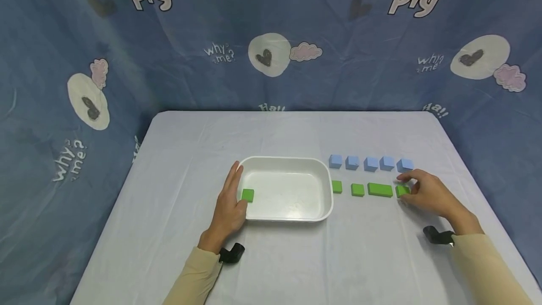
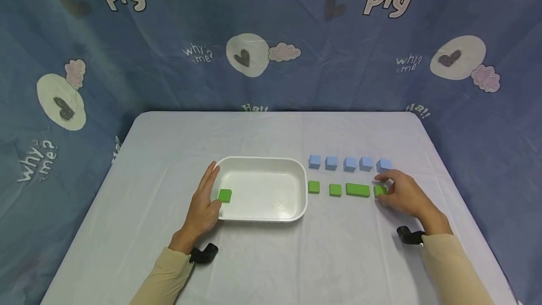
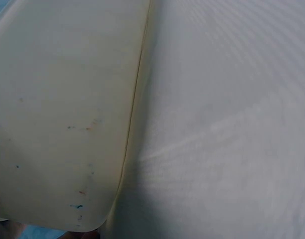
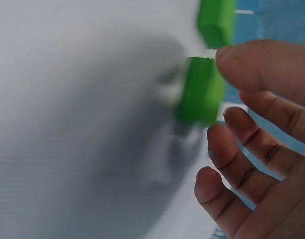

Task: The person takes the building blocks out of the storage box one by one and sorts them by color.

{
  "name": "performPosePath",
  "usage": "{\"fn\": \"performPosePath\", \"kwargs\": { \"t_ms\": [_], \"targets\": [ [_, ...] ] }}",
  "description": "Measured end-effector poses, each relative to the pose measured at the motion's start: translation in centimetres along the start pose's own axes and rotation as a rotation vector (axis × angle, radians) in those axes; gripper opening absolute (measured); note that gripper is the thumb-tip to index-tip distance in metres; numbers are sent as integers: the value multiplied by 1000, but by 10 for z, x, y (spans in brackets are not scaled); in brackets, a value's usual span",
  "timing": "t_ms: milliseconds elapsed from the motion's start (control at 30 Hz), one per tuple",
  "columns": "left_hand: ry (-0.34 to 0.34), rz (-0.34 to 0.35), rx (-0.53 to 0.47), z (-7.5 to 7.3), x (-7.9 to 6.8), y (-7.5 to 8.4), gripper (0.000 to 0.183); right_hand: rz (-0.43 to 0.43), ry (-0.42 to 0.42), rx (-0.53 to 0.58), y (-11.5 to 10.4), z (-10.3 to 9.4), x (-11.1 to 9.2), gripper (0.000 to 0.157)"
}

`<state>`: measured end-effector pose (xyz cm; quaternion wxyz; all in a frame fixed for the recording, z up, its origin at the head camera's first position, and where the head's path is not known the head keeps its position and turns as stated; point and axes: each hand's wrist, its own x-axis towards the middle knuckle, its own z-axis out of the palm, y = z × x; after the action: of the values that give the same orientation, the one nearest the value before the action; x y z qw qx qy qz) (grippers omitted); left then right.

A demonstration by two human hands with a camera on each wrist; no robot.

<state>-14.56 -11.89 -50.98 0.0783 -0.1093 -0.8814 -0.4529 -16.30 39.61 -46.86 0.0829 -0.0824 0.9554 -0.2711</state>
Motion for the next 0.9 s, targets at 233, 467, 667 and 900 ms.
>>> {"fn": "performPosePath", "kwargs": {
  "t_ms": [233, 467, 667, 900],
  "targets": [
    [7, 2, -6, -2, 0, -1, 86, -77, 65, -13, -23, -18, 7, 50],
    [-7, -9, -20, -2, 0, -1, 86, -208, 122, -6, -53, -20, 16, 43],
    [-12, -24, -12, 0, 0, 0, 87, -295, 121, 4, -79, -12, 27, 41],
    [-10, -28, -14, -2, 0, 0, 85, -343, 110, 2, -106, -9, 43, 41]
  ]
}}
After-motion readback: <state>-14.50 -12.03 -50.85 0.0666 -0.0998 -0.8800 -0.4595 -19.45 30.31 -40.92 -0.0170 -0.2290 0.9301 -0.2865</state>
